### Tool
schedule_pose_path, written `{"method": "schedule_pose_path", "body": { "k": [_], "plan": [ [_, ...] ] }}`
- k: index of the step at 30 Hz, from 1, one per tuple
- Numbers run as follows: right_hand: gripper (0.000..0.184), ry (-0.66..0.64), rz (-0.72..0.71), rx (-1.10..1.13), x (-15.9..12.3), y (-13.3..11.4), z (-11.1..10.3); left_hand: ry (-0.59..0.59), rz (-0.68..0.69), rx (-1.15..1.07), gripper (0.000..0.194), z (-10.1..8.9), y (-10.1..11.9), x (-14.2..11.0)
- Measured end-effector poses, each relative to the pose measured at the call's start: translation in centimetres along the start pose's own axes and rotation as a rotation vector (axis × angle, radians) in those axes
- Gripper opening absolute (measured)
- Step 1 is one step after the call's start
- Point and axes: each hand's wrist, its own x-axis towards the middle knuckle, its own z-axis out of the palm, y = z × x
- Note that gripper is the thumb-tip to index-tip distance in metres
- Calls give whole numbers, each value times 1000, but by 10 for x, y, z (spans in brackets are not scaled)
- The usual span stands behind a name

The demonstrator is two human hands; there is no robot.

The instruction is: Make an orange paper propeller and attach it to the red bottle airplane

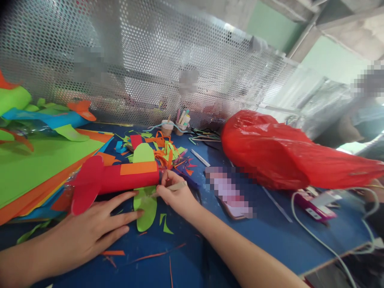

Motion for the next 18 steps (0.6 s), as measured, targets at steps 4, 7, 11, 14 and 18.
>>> {"method": "schedule_pose_path", "body": {
  "k": [4,7,11,14,18],
  "plan": [
    [19,-5,6,-22,1,4,0,15,3,3,39,2,-2,0],
    [18,6,19,-11,2,3,0,20,13,1,39,2,-3,0],
    [20,74,10,2,3,2,1,42,1,-6,39,2,-2,0],
    [20,87,6,-2,3,2,1,41,-3,-19,39,3,-1,-1],
    [20,90,-1,-39,3,2,2,67,10,-40,39,2,-1,0]
  ]
}}
